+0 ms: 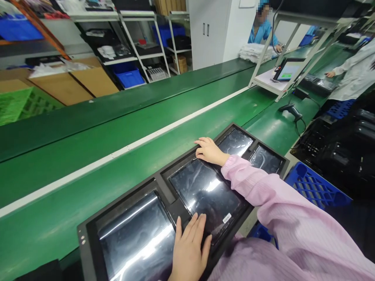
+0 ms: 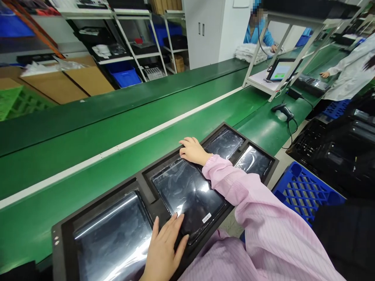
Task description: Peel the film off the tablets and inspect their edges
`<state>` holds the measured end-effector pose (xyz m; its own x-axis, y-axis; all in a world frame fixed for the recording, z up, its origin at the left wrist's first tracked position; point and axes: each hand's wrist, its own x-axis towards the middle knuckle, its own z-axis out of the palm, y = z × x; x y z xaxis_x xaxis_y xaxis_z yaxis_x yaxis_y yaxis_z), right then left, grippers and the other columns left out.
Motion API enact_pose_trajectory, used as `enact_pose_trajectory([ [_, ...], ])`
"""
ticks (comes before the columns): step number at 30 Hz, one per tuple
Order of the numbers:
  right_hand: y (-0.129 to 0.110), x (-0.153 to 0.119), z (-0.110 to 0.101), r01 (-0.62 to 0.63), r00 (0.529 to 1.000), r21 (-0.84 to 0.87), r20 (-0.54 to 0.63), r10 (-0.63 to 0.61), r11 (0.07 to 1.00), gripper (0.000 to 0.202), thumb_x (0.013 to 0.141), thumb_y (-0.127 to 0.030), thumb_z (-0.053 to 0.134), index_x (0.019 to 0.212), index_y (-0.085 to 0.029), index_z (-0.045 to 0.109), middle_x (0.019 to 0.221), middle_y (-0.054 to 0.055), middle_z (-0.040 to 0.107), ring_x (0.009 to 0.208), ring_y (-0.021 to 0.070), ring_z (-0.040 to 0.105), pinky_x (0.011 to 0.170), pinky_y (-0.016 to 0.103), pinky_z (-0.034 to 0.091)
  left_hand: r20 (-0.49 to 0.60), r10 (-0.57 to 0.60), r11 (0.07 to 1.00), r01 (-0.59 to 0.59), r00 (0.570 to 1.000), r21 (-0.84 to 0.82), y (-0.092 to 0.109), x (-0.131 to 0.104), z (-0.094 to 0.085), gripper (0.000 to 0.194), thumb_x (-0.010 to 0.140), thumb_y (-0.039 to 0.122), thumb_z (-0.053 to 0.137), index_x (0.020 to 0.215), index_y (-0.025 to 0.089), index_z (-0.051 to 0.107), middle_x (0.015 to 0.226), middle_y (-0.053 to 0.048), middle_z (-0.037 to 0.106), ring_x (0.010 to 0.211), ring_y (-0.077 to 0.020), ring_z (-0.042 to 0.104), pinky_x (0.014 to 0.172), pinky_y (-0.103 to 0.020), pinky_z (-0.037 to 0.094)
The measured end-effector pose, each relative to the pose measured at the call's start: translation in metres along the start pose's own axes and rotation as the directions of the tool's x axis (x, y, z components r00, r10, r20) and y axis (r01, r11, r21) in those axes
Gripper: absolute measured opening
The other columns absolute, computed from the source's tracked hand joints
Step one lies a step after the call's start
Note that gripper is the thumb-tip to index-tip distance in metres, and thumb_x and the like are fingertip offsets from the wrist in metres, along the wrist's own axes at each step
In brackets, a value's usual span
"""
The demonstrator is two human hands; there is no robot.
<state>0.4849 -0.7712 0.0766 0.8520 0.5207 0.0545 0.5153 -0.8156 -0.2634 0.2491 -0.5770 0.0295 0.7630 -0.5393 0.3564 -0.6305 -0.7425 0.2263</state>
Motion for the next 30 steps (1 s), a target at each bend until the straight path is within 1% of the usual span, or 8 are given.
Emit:
enact_pose_trajectory([
  [5,-0.014,-0.048,-0.030,0.152,0.950,0.488,0.169,-0.264,0.859,0.010,0.090,-0.014,0.058,0.083,-0.014,0.065,0.090,0.004,0.069,0.085,0.0155,0.061,0.084,0.029,0.045,0.046,-0.437,0.819,0.419,0.898,-0.393,0.001,-0.009,0.013,0.069,0.094,0.025,0.041,0.149,0.021,0.000,0.106,-0.002,0.071,0.111,-0.0176,0.060,0.103,-0.043,0.040],
  [10,-0.005,-0.114,-0.067,-0.046,0.607,0.940,0.296,-0.738,0.339,0.026,0.095,-0.035,0.052,0.090,-0.012,0.064,0.088,0.008,0.070,0.084,0.0141,0.066,0.075,0.022,0.049,0.309,-0.613,0.478,0.653,0.727,-0.588,-0.006,-0.011,0.006,0.049,0.092,0.041,0.043,0.140,0.031,0.037,0.116,-0.003,0.067,0.121,-0.0241,0.053,0.109,-0.057,0.029],
  [12,0.004,-0.131,-0.065,-0.047,0.734,0.949,0.244,-0.634,0.311,0.031,0.097,-0.036,0.046,0.098,-0.011,0.063,0.096,0.011,0.070,0.091,0.0160,0.066,0.083,0.027,0.050,0.373,-0.511,0.500,0.620,0.775,-0.605,-0.015,-0.014,0.002,0.031,0.087,0.045,0.048,0.109,0.030,0.065,0.110,-0.002,0.070,0.110,-0.0249,0.061,0.114,-0.057,0.018],
  [15,0.013,-0.148,-0.046,0.089,0.961,0.733,0.115,-0.251,0.674,0.025,0.096,-0.020,0.042,0.106,-0.014,0.064,0.115,0.010,0.064,0.119,0.0202,0.052,0.104,0.041,0.037,0.458,-0.480,0.445,0.657,0.749,-0.609,-0.027,-0.020,0.000,0.030,0.086,0.047,0.050,0.102,0.028,0.068,0.113,-0.004,0.068,0.113,-0.0266,0.059,0.113,-0.057,0.018],
  [19,0.007,-0.167,-0.021,0.235,0.938,0.352,0.163,-0.307,0.906,0.035,0.082,-0.003,0.049,0.113,-0.013,0.062,0.128,0.010,0.056,0.138,0.0270,0.023,0.113,0.057,0.002,0.416,-0.554,0.455,0.680,0.722,-0.575,-0.037,-0.015,0.002,0.069,0.089,0.041,0.048,0.148,0.029,0.014,0.135,-0.009,0.054,0.130,-0.0253,0.044,0.108,-0.052,0.033],
  [22,-0.006,-0.172,-0.015,0.217,0.946,0.300,0.169,-0.276,0.929,0.041,0.083,-0.012,0.059,0.124,-0.009,0.053,0.113,0.013,0.062,0.119,0.0239,0.049,0.111,0.051,0.018,0.236,-0.564,0.691,0.609,0.791,-0.390,-0.046,0.003,0.004,0.083,0.090,0.034,0.045,0.148,0.023,-0.013,0.136,-0.013,0.052,0.129,-0.0275,0.044,0.105,-0.052,0.037],
  [26,-0.022,-0.157,-0.011,0.179,0.974,0.149,0.114,-0.197,0.972,0.043,0.092,-0.017,0.050,0.134,-0.008,0.046,0.075,0.007,0.062,0.072,0.0190,0.057,0.089,0.043,0.038,0.071,-0.283,0.957,0.287,0.956,-0.043,-0.064,0.023,0.004,0.054,0.088,0.015,0.032,0.142,0.017,0.032,0.124,-0.016,0.061,0.110,-0.0317,0.060,0.086,-0.050,0.049],
  [30,-0.033,-0.117,-0.005,0.051,0.967,0.603,0.169,-0.191,0.796,0.053,0.089,-0.010,0.052,0.141,-0.014,0.041,0.065,-0.002,0.061,0.062,0.0137,0.055,0.078,0.031,0.043,0.042,-0.023,0.998,0.020,0.999,0.058,-0.075,0.025,0.001,0.043,0.082,0.005,0.030,0.110,0.016,0.061,0.117,-0.012,0.065,0.105,-0.0267,0.063,0.084,-0.042,0.049],
])
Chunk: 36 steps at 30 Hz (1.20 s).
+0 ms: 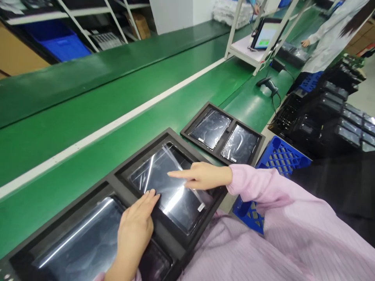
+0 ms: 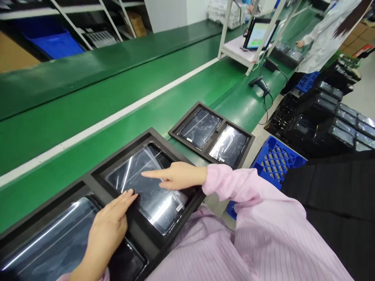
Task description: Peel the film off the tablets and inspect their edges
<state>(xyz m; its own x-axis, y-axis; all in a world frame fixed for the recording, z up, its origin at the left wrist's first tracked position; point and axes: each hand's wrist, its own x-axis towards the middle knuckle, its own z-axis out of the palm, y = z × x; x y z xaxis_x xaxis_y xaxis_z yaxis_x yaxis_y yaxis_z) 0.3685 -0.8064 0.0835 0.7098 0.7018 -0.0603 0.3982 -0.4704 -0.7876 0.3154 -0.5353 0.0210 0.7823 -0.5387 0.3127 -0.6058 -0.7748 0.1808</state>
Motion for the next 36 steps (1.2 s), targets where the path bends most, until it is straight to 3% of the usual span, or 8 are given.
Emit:
enact_pose_trajectory([
  [4,-0.003,0.041,-0.012,-0.175,0.916,0.757,-0.110,0.386,0.630,0.038,0.090,-0.004,0.045,0.128,-0.008,0.050,0.064,-0.002,0.062,0.063,0.0096,0.059,0.058,0.018,0.042,0.022,-0.085,0.994,0.086,0.996,-0.070,-0.003,0.000,-0.003,0.046,0.080,0.007,0.031,0.114,0.014,0.062,0.116,-0.012,0.066,0.106,-0.0244,0.062,0.089,-0.040,0.050],
  [7,-0.009,0.047,-0.030,-0.107,0.884,0.843,-0.163,0.439,0.528,0.025,0.094,-0.008,0.043,0.118,-0.007,0.050,0.057,-0.002,0.060,0.055,0.0100,0.058,0.049,0.016,0.037,0.014,-0.104,0.976,0.105,0.994,-0.188,-0.006,0.001,-0.001,0.045,0.081,0.010,0.034,0.112,0.019,0.065,0.115,-0.009,0.067,0.108,-0.0230,0.062,0.092,-0.040,0.049],
  [12,-0.022,0.023,-0.045,-0.372,0.862,0.195,-0.291,0.416,0.907,0.042,0.100,-0.044,0.037,0.087,-0.011,0.061,0.055,0.002,0.058,0.051,0.0161,0.059,0.057,0.025,0.046,0.089,-0.088,0.969,0.105,0.992,-0.223,0.006,-0.008,-0.002,0.041,0.080,0.013,0.037,0.094,0.026,0.073,0.126,-0.007,0.061,0.121,-0.0278,0.053,0.098,-0.051,0.045],
  [16,-0.031,0.022,-0.014,-0.613,0.789,-0.399,-0.365,0.495,0.682,0.042,0.093,-0.046,0.054,0.101,-0.006,0.062,0.095,0.021,0.066,0.097,0.0346,0.062,0.082,0.041,0.047,0.164,-0.068,0.990,0.087,0.984,-0.111,0.043,-0.019,-0.011,0.040,0.081,0.010,0.037,0.093,0.025,0.072,0.120,-0.008,0.064,0.115,-0.0316,0.057,0.097,-0.065,0.037],
  [23,-0.034,0.042,0.018,-0.765,0.633,-0.265,-0.477,0.609,0.587,0.057,0.091,-0.042,0.057,0.120,0.006,0.048,0.102,0.033,0.060,0.099,0.0401,0.061,0.081,0.048,0.046,0.328,-0.141,0.973,0.191,0.934,-0.127,0.080,-0.026,-0.033,0.036,0.087,0.016,0.039,0.114,0.018,0.063,0.134,-0.012,0.053,0.132,-0.0330,0.040,0.103,-0.073,0.018],
  [27,-0.044,0.026,0.001,-0.675,0.702,-0.148,-0.433,0.566,0.723,0.037,0.087,-0.042,0.059,0.097,-0.006,0.063,0.096,0.019,0.067,0.090,0.0297,0.064,0.079,0.038,0.048,0.330,-0.172,0.926,0.267,0.928,-0.267,0.070,-0.044,-0.050,0.039,0.088,0.019,0.040,0.121,0.019,0.060,0.140,-0.010,0.048,0.137,-0.0295,0.032,0.108,-0.066,0.019],
  [32,-0.081,0.004,-0.009,-0.469,0.789,-0.020,-0.457,0.410,0.883,0.027,0.084,-0.038,0.055,0.084,-0.013,0.064,0.078,0.004,0.065,0.071,0.0197,0.061,0.065,0.028,0.047,0.125,-0.321,0.827,0.342,0.939,-0.446,0.045,-0.092,-0.076,0.034,0.087,0.027,0.044,0.111,0.021,0.066,0.132,-0.011,0.056,0.128,-0.0279,0.045,0.106,-0.056,0.035],
  [36,-0.114,0.007,-0.004,-0.135,0.796,0.304,-0.534,0.286,0.943,0.028,0.076,-0.039,0.059,0.091,-0.015,0.061,0.083,0.002,0.064,0.077,0.0195,0.061,0.069,0.028,0.048,-0.046,-0.543,0.702,0.423,0.839,-0.572,0.026,-0.130,-0.099,0.032,0.085,0.040,0.049,0.099,0.023,0.071,0.117,-0.010,0.066,0.112,-0.0255,0.060,0.098,-0.045,0.048],
])
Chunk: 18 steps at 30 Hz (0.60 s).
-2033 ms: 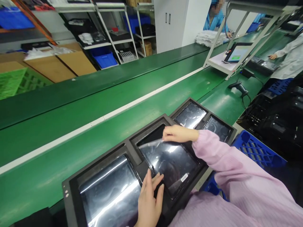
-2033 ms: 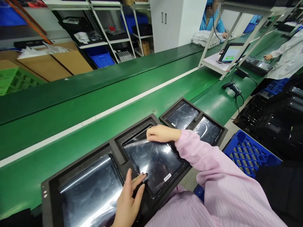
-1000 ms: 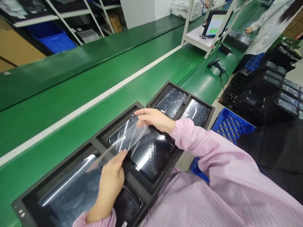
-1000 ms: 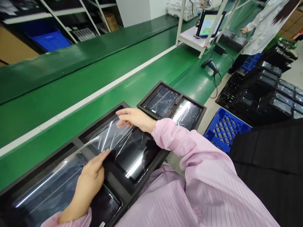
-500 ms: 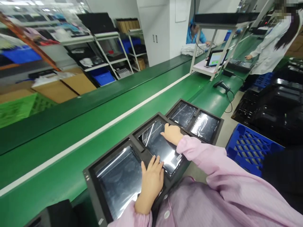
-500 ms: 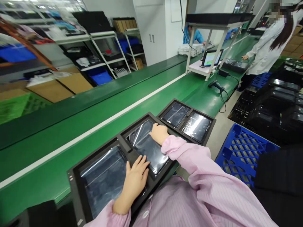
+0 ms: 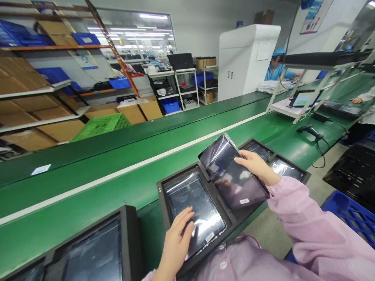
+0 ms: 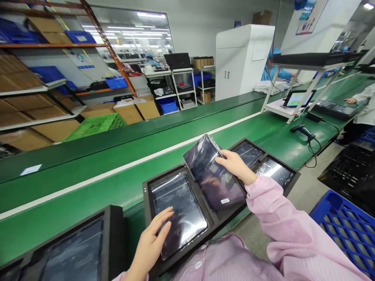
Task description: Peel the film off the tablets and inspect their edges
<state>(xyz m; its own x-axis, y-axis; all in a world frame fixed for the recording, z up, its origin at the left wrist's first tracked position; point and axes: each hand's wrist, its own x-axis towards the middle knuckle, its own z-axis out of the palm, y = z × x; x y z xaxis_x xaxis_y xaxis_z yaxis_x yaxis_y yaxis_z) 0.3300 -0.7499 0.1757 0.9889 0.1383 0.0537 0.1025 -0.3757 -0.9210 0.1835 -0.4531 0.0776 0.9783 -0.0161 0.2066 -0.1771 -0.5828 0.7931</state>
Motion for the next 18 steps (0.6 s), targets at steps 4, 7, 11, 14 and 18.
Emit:
enact_pose_trajectory([
  [4,-0.005,-0.006,0.057,-0.060,0.992,0.293,0.121,0.025,0.954,0.028,0.076,-0.032,0.057,0.099,-0.015,0.052,0.091,0.005,0.065,0.085,0.0198,0.063,0.071,0.029,0.051,-0.186,-0.134,0.986,0.112,0.973,-0.122,-0.007,-0.009,-0.019,0.035,0.083,0.046,0.050,0.097,0.021,0.071,0.111,-0.010,0.069,0.107,-0.0255,0.063,0.095,-0.044,0.049],
  [7,0.008,-0.011,0.115,-0.147,0.968,0.024,0.208,0.139,0.989,0.016,0.085,-0.022,0.042,0.098,-0.015,0.047,0.097,0.008,0.065,0.086,0.0172,0.064,0.073,0.027,0.051,-0.239,-0.158,0.981,0.126,0.958,-0.145,-0.015,-0.014,-0.018,0.037,0.083,0.047,0.050,0.098,0.020,0.071,0.109,-0.010,0.069,0.106,-0.0251,0.063,0.096,-0.044,0.049],
  [11,0.028,-0.009,0.154,-0.123,0.951,-0.261,0.245,0.189,0.957,0.007,0.081,-0.021,0.054,0.082,-0.015,0.053,0.091,0.012,0.066,0.094,0.0265,0.062,0.083,0.037,0.047,-0.227,-0.108,0.994,0.102,0.968,-0.040,-0.037,-0.022,-0.002,0.034,0.085,0.043,0.048,0.095,0.021,0.072,0.110,-0.011,0.069,0.106,-0.0256,0.063,0.094,-0.046,0.050],
  [14,0.037,0.000,0.156,-0.101,0.950,-0.432,0.225,0.215,0.896,0.017,0.073,-0.026,0.068,0.077,-0.013,0.057,0.095,0.019,0.065,0.107,0.0385,0.054,0.095,0.049,0.036,-0.156,0.006,0.990,0.016,0.988,0.140,-0.053,-0.029,0.012,0.030,0.085,0.038,0.048,0.094,0.023,0.073,0.108,-0.010,0.070,0.106,-0.0279,0.063,0.094,-0.051,0.050],
  [18,0.046,0.007,0.159,-0.164,0.945,-0.440,0.186,0.268,0.883,0.034,0.079,-0.039,0.065,0.094,-0.009,0.061,0.099,0.021,0.065,0.100,0.0371,0.058,0.089,0.047,0.040,-0.139,0.084,0.972,-0.050,0.987,0.231,-0.064,-0.035,0.022,0.027,0.085,0.034,0.049,0.095,0.024,0.072,0.107,-0.009,0.070,0.106,-0.0289,0.063,0.096,-0.056,0.047],
])
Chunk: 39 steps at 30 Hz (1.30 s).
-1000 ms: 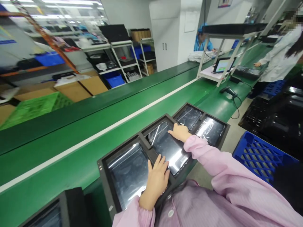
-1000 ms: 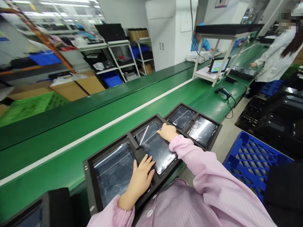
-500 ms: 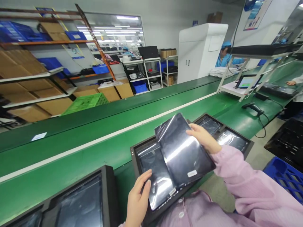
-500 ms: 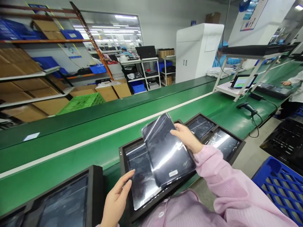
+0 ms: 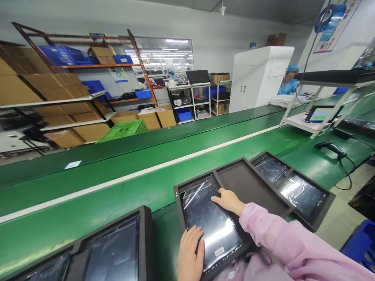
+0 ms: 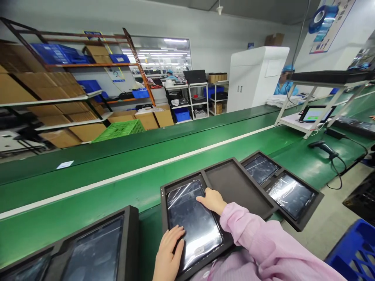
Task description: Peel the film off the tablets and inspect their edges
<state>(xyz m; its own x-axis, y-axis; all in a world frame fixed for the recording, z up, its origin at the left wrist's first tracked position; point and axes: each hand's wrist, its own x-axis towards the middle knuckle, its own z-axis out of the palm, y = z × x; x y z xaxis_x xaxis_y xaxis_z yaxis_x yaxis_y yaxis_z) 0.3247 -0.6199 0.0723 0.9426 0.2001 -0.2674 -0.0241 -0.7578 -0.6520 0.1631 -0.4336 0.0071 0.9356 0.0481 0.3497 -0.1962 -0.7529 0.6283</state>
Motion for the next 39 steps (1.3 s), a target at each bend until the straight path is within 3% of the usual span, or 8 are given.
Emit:
enact_pose_trajectory([
  [4,-0.005,-0.005,0.007,0.013,0.998,0.217,0.063,-0.027,0.976,0.028,0.084,-0.039,0.055,0.089,-0.012,0.060,0.090,0.011,0.066,0.085,0.0250,0.063,0.073,0.033,0.048,-0.082,-0.190,0.970,0.174,0.978,-0.170,-0.002,0.009,-0.005,0.030,0.086,0.039,0.048,0.097,0.021,0.069,0.113,-0.011,0.067,0.108,-0.0267,0.061,0.097,-0.049,0.048],
  [7,-0.013,-0.021,0.003,0.110,0.987,0.381,0.070,-0.147,0.918,0.019,0.083,-0.030,0.052,0.091,-0.014,0.057,0.090,0.005,0.065,0.083,0.0187,0.061,0.071,0.026,0.048,-0.183,-0.462,0.858,0.384,0.868,-0.342,0.003,0.034,-0.020,0.050,0.083,0.044,0.052,0.125,0.017,0.052,0.135,-0.017,0.051,0.119,-0.0281,0.054,0.102,-0.048,0.043],
  [9,-0.016,-0.033,-0.003,0.180,0.964,0.558,0.065,-0.259,0.810,0.019,0.080,-0.028,0.054,0.095,-0.015,0.055,0.091,0.003,0.064,0.084,0.0169,0.059,0.074,0.026,0.047,-0.188,-0.616,0.730,0.464,0.765,-0.502,0.011,0.052,-0.033,0.070,0.080,0.047,0.056,0.138,0.015,0.035,0.142,-0.021,0.042,0.124,-0.0286,0.050,0.101,-0.045,0.044],
  [12,-0.015,-0.049,-0.014,0.213,0.888,0.814,0.069,-0.455,0.540,0.026,0.073,-0.030,0.065,0.093,-0.018,0.054,0.084,-0.001,0.060,0.076,0.0149,0.056,0.071,0.025,0.046,-0.080,-0.666,0.550,0.415,0.742,-0.724,0.024,0.067,-0.050,0.063,0.074,0.048,0.063,0.125,0.014,0.050,0.121,-0.018,0.061,0.108,-0.0280,0.062,0.088,-0.040,0.053],
  [16,-0.010,-0.065,-0.036,0.358,0.797,0.828,-0.030,-0.603,0.432,0.031,0.069,-0.035,0.077,0.083,-0.019,0.055,0.077,-0.001,0.057,0.070,0.0130,0.055,0.067,0.025,0.045,-0.237,-0.470,0.667,0.166,0.850,-0.726,0.037,0.057,-0.057,0.038,0.056,0.048,0.078,0.074,0.016,0.068,0.070,-0.006,0.070,0.068,-0.0242,0.068,0.068,-0.036,0.059],
  [21,-0.015,-0.082,-0.058,0.500,0.685,0.834,-0.216,-0.696,0.233,0.043,0.070,-0.041,0.081,0.100,-0.019,0.060,0.104,0.009,0.064,0.092,0.0211,0.062,0.080,0.034,0.049,-0.220,-0.033,0.761,-0.118,0.975,-0.638,0.068,0.048,-0.070,0.029,0.071,0.036,0.074,0.094,0.019,0.069,0.094,-0.010,0.072,0.086,-0.0280,0.068,0.077,-0.041,0.057],
  [27,-0.015,-0.089,-0.054,0.520,0.570,0.849,-0.261,-0.779,0.096,0.033,0.076,-0.032,0.079,0.101,-0.019,0.061,0.100,0.009,0.068,0.091,0.0207,0.064,0.081,0.038,0.049,-0.199,0.284,0.804,-0.346,0.938,-0.483,0.076,0.045,-0.087,0.029,0.085,0.038,0.059,0.107,0.020,0.064,0.100,-0.009,0.071,0.094,-0.0258,0.067,0.081,-0.039,0.056],
  [39,-0.007,-0.086,-0.056,0.570,0.482,0.820,-0.275,-0.832,0.058,0.037,0.079,-0.031,0.077,0.110,-0.021,0.061,0.099,0.008,0.067,0.094,0.0220,0.063,0.082,0.039,0.050,-0.242,0.380,0.775,-0.450,0.893,-0.443,0.077,0.044,-0.084,0.037,0.085,0.043,0.058,0.114,0.020,0.060,0.101,-0.008,0.071,0.092,-0.0265,0.067,0.080,-0.044,0.057],
])
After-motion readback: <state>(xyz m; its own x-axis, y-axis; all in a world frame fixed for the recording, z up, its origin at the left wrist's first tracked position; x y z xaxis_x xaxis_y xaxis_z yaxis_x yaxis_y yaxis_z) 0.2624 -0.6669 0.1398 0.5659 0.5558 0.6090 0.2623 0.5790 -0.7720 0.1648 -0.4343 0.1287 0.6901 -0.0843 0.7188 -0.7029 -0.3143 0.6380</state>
